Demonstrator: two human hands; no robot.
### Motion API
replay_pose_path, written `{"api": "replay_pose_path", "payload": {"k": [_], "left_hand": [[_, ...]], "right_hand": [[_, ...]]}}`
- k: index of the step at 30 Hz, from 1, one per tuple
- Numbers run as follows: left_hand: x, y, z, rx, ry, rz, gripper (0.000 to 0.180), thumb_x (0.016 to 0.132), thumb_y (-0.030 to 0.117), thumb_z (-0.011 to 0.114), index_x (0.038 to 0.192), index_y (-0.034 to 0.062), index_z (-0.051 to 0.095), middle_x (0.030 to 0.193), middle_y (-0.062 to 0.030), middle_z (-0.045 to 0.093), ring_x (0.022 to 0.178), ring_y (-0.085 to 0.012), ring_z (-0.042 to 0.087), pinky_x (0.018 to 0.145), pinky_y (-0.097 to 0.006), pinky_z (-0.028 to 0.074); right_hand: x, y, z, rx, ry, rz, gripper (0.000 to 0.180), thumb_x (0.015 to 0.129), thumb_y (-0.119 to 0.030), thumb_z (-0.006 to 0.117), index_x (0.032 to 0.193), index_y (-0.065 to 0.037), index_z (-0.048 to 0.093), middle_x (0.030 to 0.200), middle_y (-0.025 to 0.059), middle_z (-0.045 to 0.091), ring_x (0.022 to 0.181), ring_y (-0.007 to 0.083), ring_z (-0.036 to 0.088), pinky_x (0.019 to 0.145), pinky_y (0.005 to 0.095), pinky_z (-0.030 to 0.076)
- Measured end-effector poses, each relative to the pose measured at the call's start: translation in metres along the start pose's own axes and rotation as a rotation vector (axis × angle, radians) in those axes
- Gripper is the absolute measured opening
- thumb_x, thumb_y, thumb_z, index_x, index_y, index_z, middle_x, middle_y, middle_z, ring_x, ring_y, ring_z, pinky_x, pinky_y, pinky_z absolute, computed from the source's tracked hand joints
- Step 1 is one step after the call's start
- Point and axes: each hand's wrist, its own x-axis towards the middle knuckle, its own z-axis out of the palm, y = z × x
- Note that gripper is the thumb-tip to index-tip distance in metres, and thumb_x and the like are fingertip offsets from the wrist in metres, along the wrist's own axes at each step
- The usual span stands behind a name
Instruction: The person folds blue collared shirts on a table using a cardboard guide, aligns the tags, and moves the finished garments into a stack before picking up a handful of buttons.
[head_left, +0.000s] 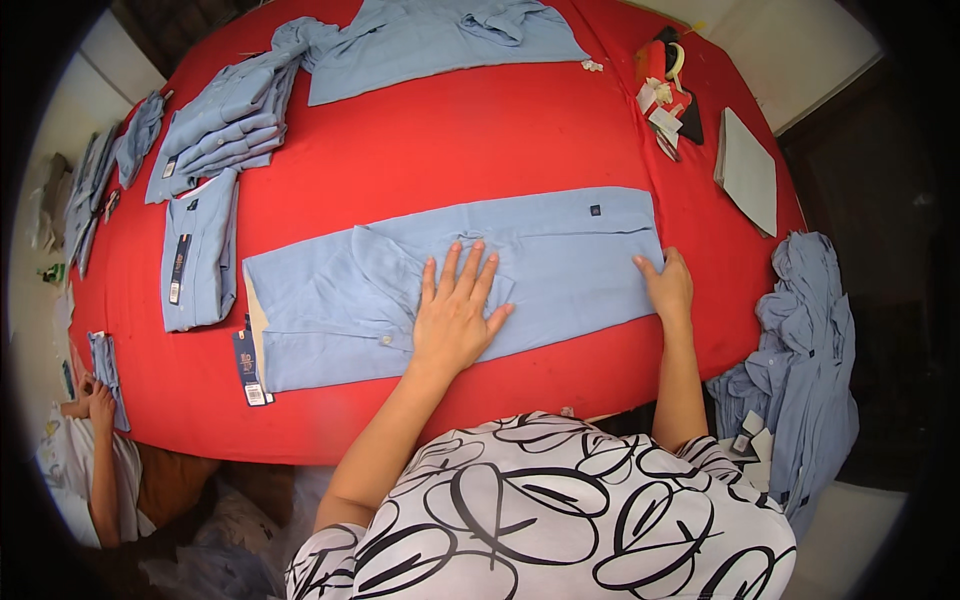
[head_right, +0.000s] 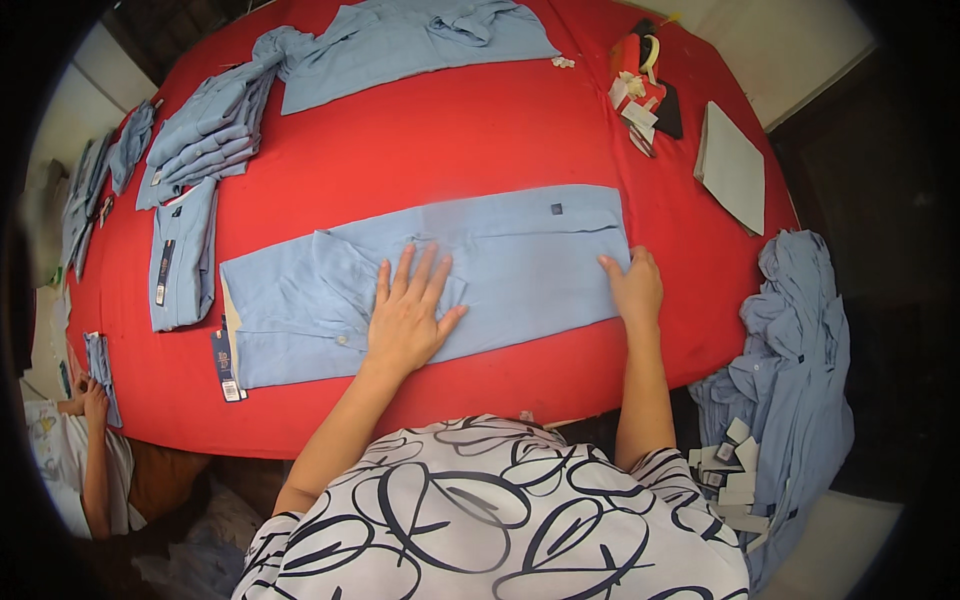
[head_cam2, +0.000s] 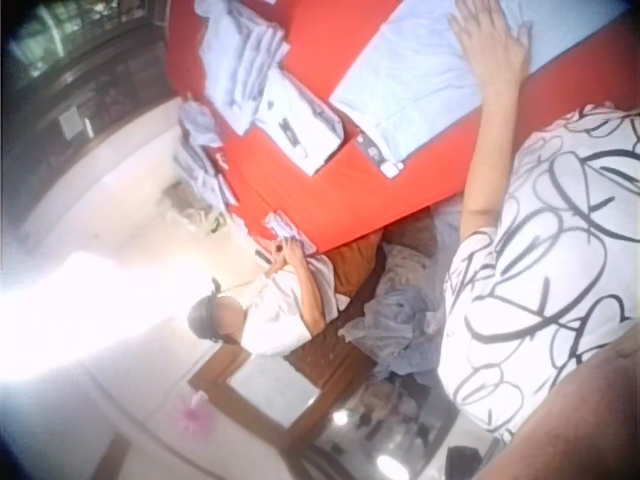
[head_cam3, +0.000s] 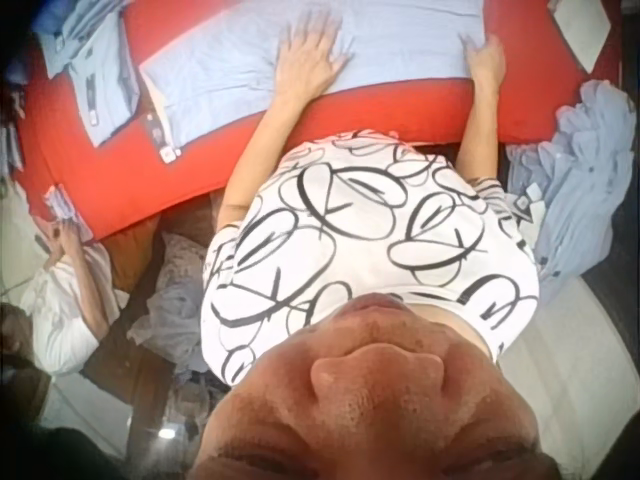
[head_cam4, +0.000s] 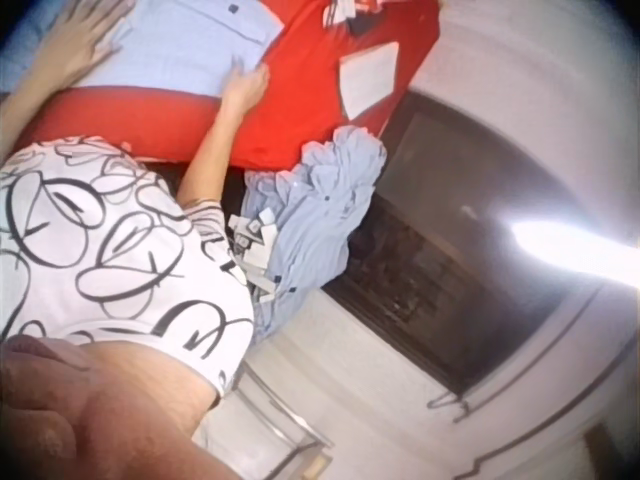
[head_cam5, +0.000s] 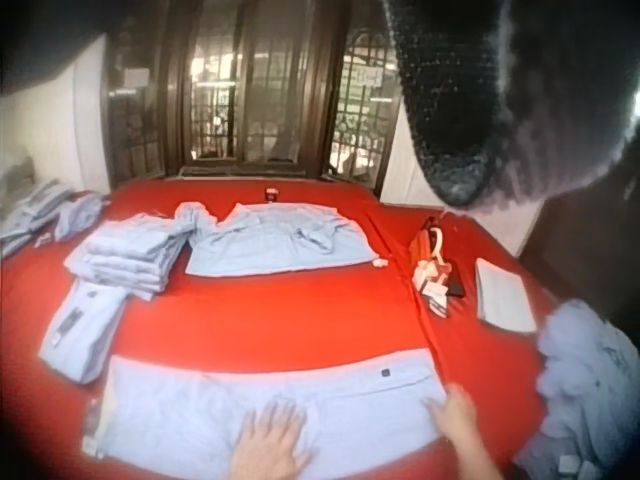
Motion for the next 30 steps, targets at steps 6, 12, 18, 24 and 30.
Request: {"api": "replay_pose_path", "payload": {"k": [6, 12, 18, 24, 30], "left_hand": [[-0.004, -0.012, -0.005, -0.23, 0.019, -0.032, 0.06, 0.09, 0.024, 0.058, 0.144, 0.0042, 0.042, 0.15, -0.0141, 0.041, 0.143, -0.0329, 0.03, 0.119, -0.052, 0.017], [-0.004, -0.008, -0.003, -0.286, 0.087, -0.093, 0.067, 0.086, 0.011, 0.059, 0.146, -0.0018, 0.034, 0.149, -0.0169, 0.042, 0.142, -0.0307, 0.033, 0.119, -0.051, 0.017], [-0.01, -0.016, 0.001, -0.374, 0.166, -0.075, 0.065, 0.084, 0.006, 0.059, 0.145, 0.0023, 0.037, 0.149, -0.0128, 0.043, 0.142, -0.0285, 0.034, 0.118, -0.051, 0.02], [-0.009, -0.007, -0.011, -0.193, 0.229, 0.082, 0.049, 0.078, 0.002, 0.061, 0.124, 0.0172, 0.063, 0.132, -0.0078, 0.054, 0.127, -0.0306, 0.046, 0.113, -0.058, 0.023], [-0.002, 0.004, -0.015, -0.058, 0.226, 0.187, 0.043, 0.071, 0.0, 0.063, 0.11, 0.0178, 0.07, 0.118, -0.004, 0.058, 0.108, -0.025, 0.052, 0.101, -0.051, 0.035]], "right_hand": [[-0.005, -0.056, -0.044, 0.37, -0.022, -0.053, 0.038, 0.081, -0.013, 0.073, 0.113, -0.002, 0.056, 0.097, 0.0179, 0.067, 0.091, 0.037, 0.066, 0.081, 0.0397, 0.051], [-0.08, -0.155, -0.003, 0.345, -0.193, -0.765, 0.047, 0.086, -0.013, 0.069, 0.127, -0.002, 0.049, 0.123, 0.0192, 0.06, 0.106, 0.0354, 0.064, 0.09, 0.0392, 0.05], [-0.092, -0.143, 0.028, 0.68, -0.499, -0.463, 0.048, 0.095, -0.02, 0.059, 0.137, -0.004, 0.045, 0.135, 0.0169, 0.056, 0.089, 0.0221, 0.064, 0.081, 0.0342, 0.052], [-0.051, -0.104, 0.012, 0.394, -0.075, -0.328, 0.036, 0.094, -0.02, 0.061, 0.126, -0.002, 0.058, 0.098, 0.0087, 0.062, 0.079, 0.0171, 0.058, 0.074, 0.0306, 0.048], [-0.033, -0.086, 0.031, 0.388, -0.182, -0.169, 0.031, 0.088, -0.023, 0.069, 0.104, 0.001, 0.061, 0.087, 0.0099, 0.062, 0.078, 0.0196, 0.058, 0.072, 0.0342, 0.048]]}}
